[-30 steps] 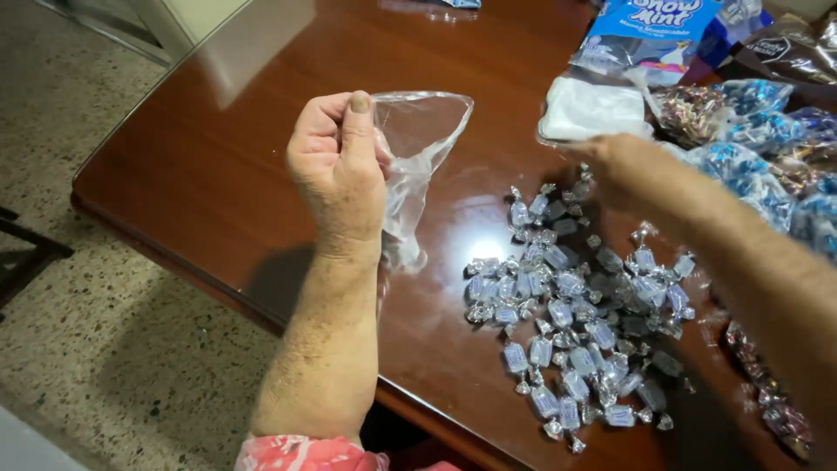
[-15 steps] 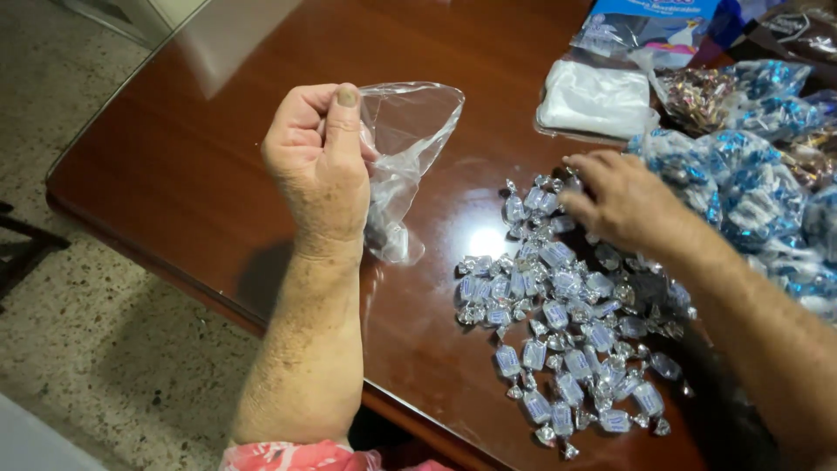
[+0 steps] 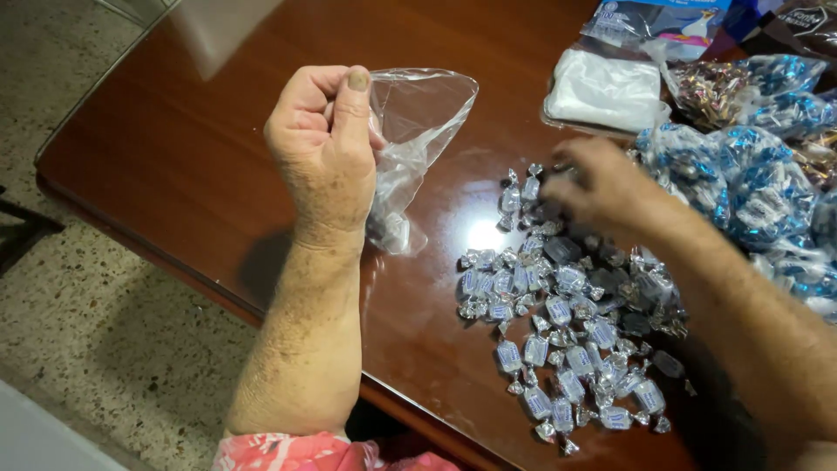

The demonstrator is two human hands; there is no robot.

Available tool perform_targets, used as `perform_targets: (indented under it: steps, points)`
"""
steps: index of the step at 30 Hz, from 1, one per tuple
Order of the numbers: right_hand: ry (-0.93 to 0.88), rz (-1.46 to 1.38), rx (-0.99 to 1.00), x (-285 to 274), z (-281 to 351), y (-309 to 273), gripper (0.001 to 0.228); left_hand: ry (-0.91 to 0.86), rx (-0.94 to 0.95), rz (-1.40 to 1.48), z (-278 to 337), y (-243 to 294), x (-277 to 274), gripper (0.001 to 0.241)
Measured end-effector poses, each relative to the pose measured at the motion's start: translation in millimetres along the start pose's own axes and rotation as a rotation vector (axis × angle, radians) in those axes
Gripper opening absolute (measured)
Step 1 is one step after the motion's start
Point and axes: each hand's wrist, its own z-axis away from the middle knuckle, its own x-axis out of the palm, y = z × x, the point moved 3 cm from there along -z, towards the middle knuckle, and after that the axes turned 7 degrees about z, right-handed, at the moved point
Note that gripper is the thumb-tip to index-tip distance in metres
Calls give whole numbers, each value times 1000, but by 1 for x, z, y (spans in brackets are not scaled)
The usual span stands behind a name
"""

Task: Packaging small wrapped candies into plastic bags

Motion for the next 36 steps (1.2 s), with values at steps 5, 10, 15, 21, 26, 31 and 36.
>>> perform_targets:
  steps: [5, 10, 15, 21, 26, 31, 36]
  points:
    - [-84, 219, 43, 15, 5, -1, 42, -12, 18, 14, 0, -1, -1, 21]
    - [-78, -8, 144, 3, 5, 14, 26, -19, 20, -4, 0, 0, 0, 21]
    - [16, -188, -83, 5, -27, 12, 36, -52, 46, -14, -1, 1, 1, 19]
    - [-109, 168, 2, 8, -42, -40, 33, -39, 7, -39, 0, -5, 0, 20]
    - [-18, -280, 62, 6, -43, -9, 17, -50, 25, -5, -2, -4, 1, 20]
    - [-47, -177, 40, -13, -2, -11, 21, -82, -14, -13, 1, 1, 2, 21]
    - [88, 413, -547, 26, -9, 13, 27, -160, -67, 22, 5, -8, 7, 19]
